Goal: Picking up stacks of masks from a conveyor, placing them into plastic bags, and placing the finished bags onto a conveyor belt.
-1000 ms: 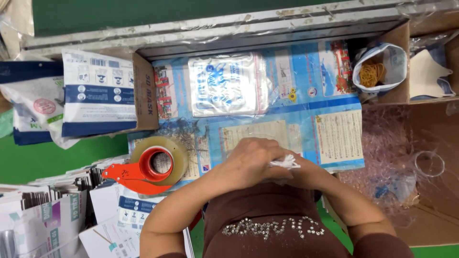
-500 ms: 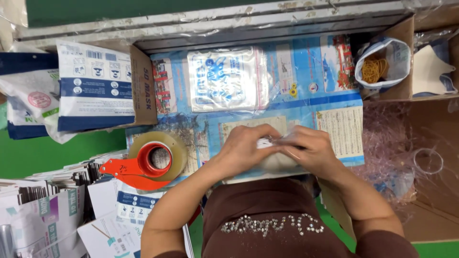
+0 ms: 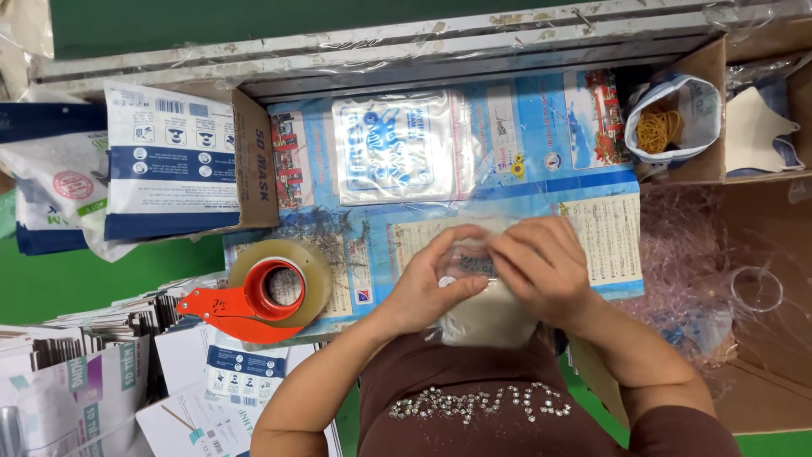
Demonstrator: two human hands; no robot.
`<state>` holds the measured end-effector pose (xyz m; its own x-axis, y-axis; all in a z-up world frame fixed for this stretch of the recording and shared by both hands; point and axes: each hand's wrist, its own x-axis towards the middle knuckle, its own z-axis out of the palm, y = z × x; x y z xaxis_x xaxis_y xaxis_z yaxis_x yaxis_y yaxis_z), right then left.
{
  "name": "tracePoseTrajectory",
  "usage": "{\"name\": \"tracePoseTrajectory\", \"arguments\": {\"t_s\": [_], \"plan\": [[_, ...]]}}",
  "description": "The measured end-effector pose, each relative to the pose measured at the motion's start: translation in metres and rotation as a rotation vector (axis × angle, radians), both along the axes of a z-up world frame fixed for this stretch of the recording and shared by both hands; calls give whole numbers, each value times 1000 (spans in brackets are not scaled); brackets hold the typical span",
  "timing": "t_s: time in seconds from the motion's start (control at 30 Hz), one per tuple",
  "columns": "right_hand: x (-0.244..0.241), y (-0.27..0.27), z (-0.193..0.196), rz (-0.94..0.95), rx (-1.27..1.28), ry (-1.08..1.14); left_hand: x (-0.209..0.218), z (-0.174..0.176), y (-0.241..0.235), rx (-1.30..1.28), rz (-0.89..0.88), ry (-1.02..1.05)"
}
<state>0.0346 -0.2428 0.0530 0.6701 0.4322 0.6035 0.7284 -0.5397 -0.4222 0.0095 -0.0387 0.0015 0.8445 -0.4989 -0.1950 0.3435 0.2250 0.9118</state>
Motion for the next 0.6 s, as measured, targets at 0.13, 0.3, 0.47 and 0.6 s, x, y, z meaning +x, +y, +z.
{"name": "tracePoseTrajectory", "arguments": {"t_s": [0.13, 0.3, 0.47, 0.6], "plan": [[4, 9, 15, -80, -56, -8, -6, 11, -3, 9, -4, -128], [9, 11, 17, -92, -160, -14, -12, 23, -6, 53, 21, -226], [18, 11, -3, -66, -161, -63, -13, 28, -8, 305, 78, -410], [13, -23, 6, -189, -67, -91, 4, 21, -5, 396, -8, -217]]}}
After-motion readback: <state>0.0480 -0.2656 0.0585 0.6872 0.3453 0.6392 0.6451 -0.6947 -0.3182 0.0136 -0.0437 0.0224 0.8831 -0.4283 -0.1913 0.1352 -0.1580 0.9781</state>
